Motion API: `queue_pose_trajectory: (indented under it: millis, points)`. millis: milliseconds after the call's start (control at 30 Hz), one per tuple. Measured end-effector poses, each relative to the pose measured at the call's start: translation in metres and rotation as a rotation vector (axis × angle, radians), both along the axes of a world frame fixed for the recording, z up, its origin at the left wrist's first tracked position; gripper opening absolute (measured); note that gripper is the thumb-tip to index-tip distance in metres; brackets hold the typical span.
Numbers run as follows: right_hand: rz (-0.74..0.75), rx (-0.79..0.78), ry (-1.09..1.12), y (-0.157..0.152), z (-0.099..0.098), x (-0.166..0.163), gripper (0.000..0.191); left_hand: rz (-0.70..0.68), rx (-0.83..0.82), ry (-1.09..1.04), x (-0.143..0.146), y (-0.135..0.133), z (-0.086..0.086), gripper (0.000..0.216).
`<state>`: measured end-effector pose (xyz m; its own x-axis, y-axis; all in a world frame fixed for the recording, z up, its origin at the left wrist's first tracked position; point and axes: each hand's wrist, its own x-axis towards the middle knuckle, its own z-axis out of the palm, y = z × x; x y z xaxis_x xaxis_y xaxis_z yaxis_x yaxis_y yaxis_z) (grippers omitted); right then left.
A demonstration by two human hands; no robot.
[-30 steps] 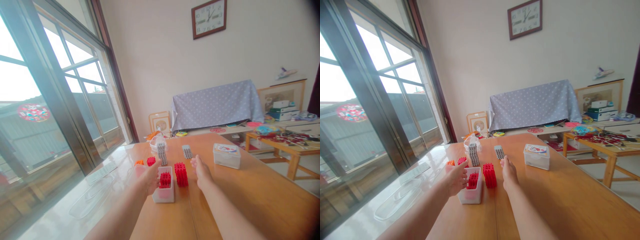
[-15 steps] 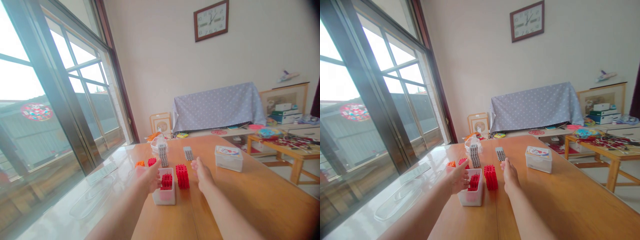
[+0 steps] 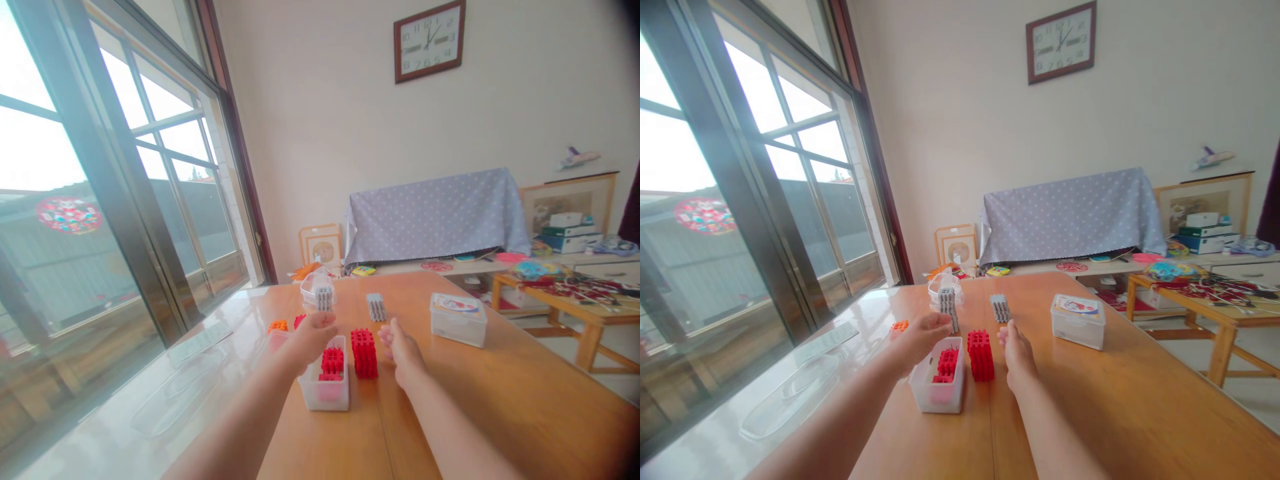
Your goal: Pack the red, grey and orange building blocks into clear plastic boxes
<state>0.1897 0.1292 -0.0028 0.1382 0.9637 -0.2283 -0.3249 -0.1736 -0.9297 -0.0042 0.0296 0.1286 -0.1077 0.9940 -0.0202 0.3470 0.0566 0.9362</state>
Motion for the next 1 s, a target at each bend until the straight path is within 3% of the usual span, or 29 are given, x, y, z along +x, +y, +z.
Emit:
queue_pose_trajectory:
  millis: [167, 367, 700, 867, 1000]
  points:
    - [-0.020, 0.008, -0.003, 0.001, 0.000, 0.002, 0.057, -0.118, 0.148, 0.202, 0.014, 0.023, -0.004, 0.039]
    - [-0.041, 0.000, 0.015, 0.000, 0.004, 0.002, 0.052, -0.296, 0.164, 0.375, 0.021, 0.040, -0.007, 0.061]
    - [-0.040, 0.008, 0.028, 0.002, 0.004, 0.003, 0.056, -0.370, 0.136, 0.519, 0.021, 0.056, -0.016, 0.068]
    - [-0.037, -0.012, 0.037, 0.000, 0.008, 0.003, 0.052, -0.345, 0.142, 0.493, 0.022, 0.059, -0.022, 0.062]
    - [-0.041, -0.010, 0.033, 0.000, 0.010, 0.004, 0.051, -0.321, 0.208, 0.497, 0.020, 0.057, -0.017, 0.056]
